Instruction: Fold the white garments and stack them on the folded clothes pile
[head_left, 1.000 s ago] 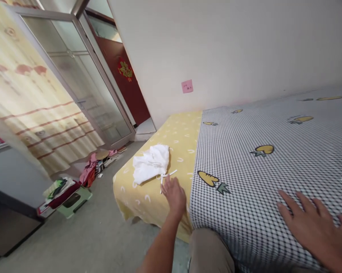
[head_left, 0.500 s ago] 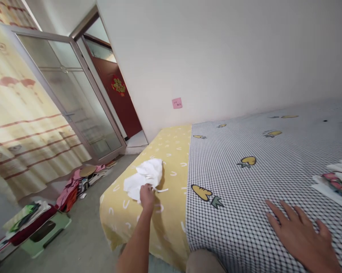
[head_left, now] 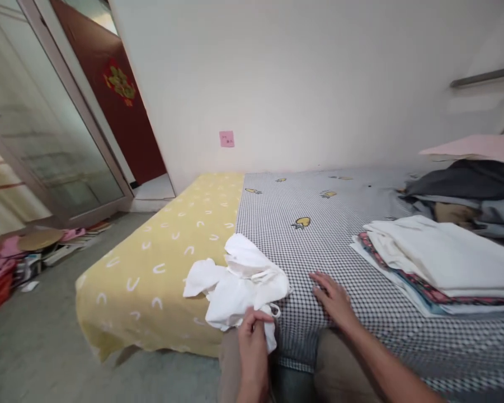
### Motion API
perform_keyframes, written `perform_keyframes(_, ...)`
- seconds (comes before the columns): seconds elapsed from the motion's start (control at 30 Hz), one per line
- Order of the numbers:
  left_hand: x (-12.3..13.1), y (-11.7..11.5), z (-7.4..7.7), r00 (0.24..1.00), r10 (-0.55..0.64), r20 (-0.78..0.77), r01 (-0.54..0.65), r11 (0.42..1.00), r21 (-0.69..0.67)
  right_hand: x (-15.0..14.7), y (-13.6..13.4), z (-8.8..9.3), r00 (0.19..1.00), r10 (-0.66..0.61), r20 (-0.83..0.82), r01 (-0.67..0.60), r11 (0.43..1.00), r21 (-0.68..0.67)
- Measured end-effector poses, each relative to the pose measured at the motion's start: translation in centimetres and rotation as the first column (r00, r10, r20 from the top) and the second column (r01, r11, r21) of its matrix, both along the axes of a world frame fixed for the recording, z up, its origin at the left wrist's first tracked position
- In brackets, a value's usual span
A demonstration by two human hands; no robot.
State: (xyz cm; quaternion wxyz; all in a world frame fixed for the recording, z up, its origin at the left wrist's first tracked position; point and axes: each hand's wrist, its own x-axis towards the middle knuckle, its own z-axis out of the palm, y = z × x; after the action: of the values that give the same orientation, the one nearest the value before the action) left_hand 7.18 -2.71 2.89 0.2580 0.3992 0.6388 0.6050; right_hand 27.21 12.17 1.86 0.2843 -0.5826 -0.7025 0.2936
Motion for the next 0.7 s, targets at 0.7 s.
perform_keyframes(0.7, 4.3, -7.2, -6.9, 0.899, -0.051, 0.435, 0.121, 0.984, -0.134, 0.3, -11.8, -1.3, 0.599, -0.251, -0.760, -0.368, 0.757, -0.540)
